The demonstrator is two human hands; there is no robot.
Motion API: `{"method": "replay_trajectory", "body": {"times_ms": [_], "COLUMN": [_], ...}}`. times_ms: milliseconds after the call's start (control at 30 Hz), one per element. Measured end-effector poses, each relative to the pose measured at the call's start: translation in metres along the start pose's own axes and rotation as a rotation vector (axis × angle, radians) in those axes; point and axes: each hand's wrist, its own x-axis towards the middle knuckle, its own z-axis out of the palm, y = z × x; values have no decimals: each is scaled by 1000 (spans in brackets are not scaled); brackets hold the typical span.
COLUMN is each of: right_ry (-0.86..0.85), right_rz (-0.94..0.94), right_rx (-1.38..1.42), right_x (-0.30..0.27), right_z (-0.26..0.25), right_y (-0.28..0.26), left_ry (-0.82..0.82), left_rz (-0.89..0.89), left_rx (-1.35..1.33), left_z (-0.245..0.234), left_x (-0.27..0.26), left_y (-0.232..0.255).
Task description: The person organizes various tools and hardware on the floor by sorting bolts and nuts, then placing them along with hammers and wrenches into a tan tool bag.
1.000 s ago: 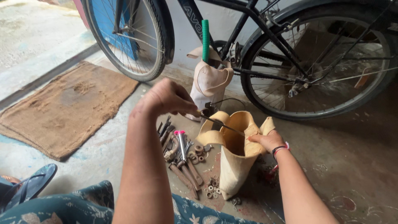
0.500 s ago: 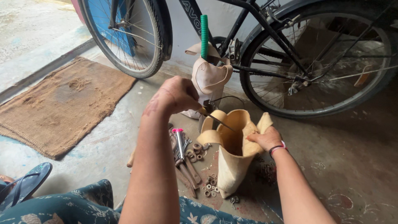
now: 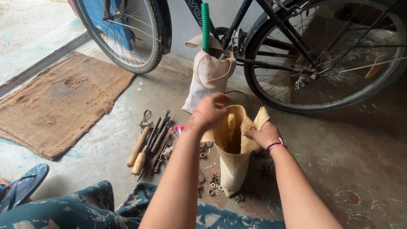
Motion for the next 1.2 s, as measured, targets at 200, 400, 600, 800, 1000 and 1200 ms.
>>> {"method": "replay_trajectory", "body": {"times_ms": [200, 400, 600, 800, 1000, 1200], "right_ry": [-10, -37, -71, -141, -128, -172], "right_rz": [-15, -7, 11, 25, 18, 43], "right_rx": [-19, 8, -29, 91, 44, 117], "right_x": [-1, 18, 23, 21, 23, 24], "right_z": [11, 34, 50, 59, 57, 56], "right_y": [-10, -9, -20, -22, -17, -14], "left_ry": [474, 251, 181, 301, 540, 501], "left_rz": [-421, -953, -1186, -955, -975, -1076], "left_rx": [252, 538, 555, 699, 721, 412], "left_z": [-47, -39, -56, -45, -30, -31], "left_x": [-25, -88, -113, -137, -163, -138], "left_y": [-94, -194, -219, -277, -304, -271]}}
